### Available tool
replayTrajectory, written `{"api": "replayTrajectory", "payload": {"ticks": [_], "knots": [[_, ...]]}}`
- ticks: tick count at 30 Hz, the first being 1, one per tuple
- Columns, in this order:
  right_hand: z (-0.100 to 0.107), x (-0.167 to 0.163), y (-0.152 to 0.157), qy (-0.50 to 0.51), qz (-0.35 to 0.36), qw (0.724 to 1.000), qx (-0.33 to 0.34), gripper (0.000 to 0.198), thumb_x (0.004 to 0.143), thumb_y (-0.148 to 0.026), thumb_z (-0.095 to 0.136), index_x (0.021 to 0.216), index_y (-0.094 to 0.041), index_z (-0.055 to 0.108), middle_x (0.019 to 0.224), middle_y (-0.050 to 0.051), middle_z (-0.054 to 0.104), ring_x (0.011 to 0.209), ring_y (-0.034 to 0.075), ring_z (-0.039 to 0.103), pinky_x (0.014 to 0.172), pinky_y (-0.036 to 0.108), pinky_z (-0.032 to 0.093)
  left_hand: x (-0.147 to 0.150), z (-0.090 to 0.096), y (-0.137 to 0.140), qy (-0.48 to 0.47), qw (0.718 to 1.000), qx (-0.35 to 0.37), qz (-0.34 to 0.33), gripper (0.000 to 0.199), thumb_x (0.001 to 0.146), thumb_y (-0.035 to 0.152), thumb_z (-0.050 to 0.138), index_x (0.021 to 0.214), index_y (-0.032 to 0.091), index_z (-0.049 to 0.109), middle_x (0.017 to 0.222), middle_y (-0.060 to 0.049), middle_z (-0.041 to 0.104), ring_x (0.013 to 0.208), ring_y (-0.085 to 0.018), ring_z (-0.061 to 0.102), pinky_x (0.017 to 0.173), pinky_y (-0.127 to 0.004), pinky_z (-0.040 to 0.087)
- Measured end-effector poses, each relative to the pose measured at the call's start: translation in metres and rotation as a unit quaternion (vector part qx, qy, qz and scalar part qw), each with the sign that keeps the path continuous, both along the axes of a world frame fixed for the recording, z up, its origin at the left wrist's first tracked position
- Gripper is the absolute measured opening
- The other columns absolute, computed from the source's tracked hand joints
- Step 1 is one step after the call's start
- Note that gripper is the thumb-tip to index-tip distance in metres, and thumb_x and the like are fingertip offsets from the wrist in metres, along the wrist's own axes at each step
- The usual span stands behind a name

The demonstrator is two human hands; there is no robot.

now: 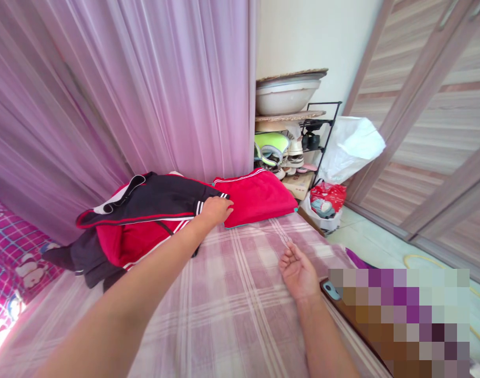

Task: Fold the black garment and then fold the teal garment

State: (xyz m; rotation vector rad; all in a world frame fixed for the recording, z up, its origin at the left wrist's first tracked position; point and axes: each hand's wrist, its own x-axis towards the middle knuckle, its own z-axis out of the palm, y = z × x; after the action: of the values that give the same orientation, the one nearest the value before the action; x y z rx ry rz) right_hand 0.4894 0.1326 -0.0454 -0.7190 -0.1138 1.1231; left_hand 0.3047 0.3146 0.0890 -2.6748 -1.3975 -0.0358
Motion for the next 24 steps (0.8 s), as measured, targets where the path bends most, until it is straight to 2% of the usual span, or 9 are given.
{"api": "replayTrajectory", "payload": {"ticks": [2,5,8,11,15,18,21,22,24], "knots": [[0.0,0.001,0.0,0.008,0.002,1.0,0.001,0.027,0.063,-0.03,0.079,0.087,-0.021,0.069,0.066,-0.006,0.06,0.054,0.006,0.052,0.047,0.018,0.043,0.029,-0.01,0.009,-0.007,1.0,-0.005,0.013,0.035,0.091,0.038,0.051,0.121,0.028,0.066,0.124,-0.009,0.068,0.116,-0.026,0.059,0.097,-0.037,0.043],[0.001,0.0,0.0,0.016,-0.003,1.0,0.003,0.026,0.064,-0.031,0.078,0.087,-0.021,0.07,0.066,-0.006,0.06,0.054,0.006,0.052,0.047,0.018,0.043,0.048,-0.025,0.018,-0.018,0.998,-0.018,0.051,0.03,0.087,0.036,0.057,0.111,0.023,0.069,0.116,-0.012,0.07,0.11,-0.029,0.062,0.091,-0.04,0.045],[0.001,-0.001,0.0,0.021,-0.009,1.0,0.002,0.025,0.065,-0.031,0.078,0.087,-0.022,0.07,0.066,-0.006,0.061,0.055,0.006,0.053,0.048,0.017,0.043,0.048,-0.032,0.019,-0.038,0.996,-0.026,0.074,0.02,0.087,0.031,0.057,0.097,0.021,0.07,0.102,-0.011,0.073,0.101,-0.027,0.065,0.087,-0.039,0.045],[-0.001,-0.001,0.0,0.007,-0.001,1.0,0.008,0.025,0.066,-0.033,0.078,0.088,-0.022,0.069,0.066,-0.007,0.061,0.055,0.006,0.054,0.049,0.017,0.044,0.037,-0.021,0.013,-0.073,0.995,-0.02,0.068,0.016,0.088,0.031,0.055,0.092,0.022,0.067,0.096,-0.007,0.072,0.096,-0.023,0.065,0.081,-0.034,0.045],[-0.002,0.003,0.0,0.008,0.004,1.0,0.02,0.026,0.065,-0.031,0.078,0.088,-0.022,0.069,0.066,-0.006,0.061,0.055,0.007,0.053,0.048,0.018,0.044,0.005,0.033,0.001,-0.157,0.986,0.036,0.051,0.021,0.093,0.036,0.045,0.095,0.022,0.061,0.093,-0.003,0.069,0.087,-0.018,0.062,0.077,-0.029,0.045],[-0.001,0.004,0.0,0.028,0.004,0.999,0.022,0.025,0.064,-0.029,0.077,0.086,-0.022,0.069,0.066,-0.006,0.06,0.054,0.006,0.052,0.046,0.017,0.044,-0.038,0.094,-0.012,-0.307,0.933,0.178,0.065,0.018,0.092,0.035,0.046,0.09,0.021,0.057,0.087,-0.002,0.064,0.081,-0.017,0.058,0.077,-0.029,0.046],[0.0,0.006,-0.001,0.038,-0.002,0.999,0.025,0.026,0.063,-0.028,0.078,0.085,-0.021,0.069,0.066,-0.006,0.06,0.054,0.006,0.052,0.046,0.017,0.044,-0.086,0.152,-0.03,-0.374,0.875,0.295,0.09,0.016,0.091,0.034,0.047,0.094,0.02,0.054,0.093,-0.001,0.061,0.085,-0.016,0.057,0.083,-0.031,0.046],[0.0,0.007,-0.001,0.035,-0.002,0.999,0.027,0.026,0.062,-0.028,0.078,0.086,-0.02,0.069,0.067,-0.006,0.06,0.054,0.006,0.052,0.046,0.017,0.044,-0.1,0.166,-0.037,-0.373,0.872,0.304,0.091,0.017,0.092,0.035,0.047,0.097,0.02,0.053,0.093,-0.001,0.06,0.084,-0.016,0.057,0.083,-0.032,0.046],[-0.001,0.011,-0.002,0.027,-0.002,0.999,0.031,0.026,0.063,-0.028,0.077,0.086,-0.02,0.068,0.067,-0.005,0.059,0.054,0.007,0.052,0.046,0.018,0.044,-0.123,0.184,-0.055,-0.346,0.9,0.25,0.085,0.02,0.091,0.038,0.046,0.097,0.02,0.053,0.082,0.001,0.056,0.078,-0.015,0.056,0.08,-0.034,0.047]]}}
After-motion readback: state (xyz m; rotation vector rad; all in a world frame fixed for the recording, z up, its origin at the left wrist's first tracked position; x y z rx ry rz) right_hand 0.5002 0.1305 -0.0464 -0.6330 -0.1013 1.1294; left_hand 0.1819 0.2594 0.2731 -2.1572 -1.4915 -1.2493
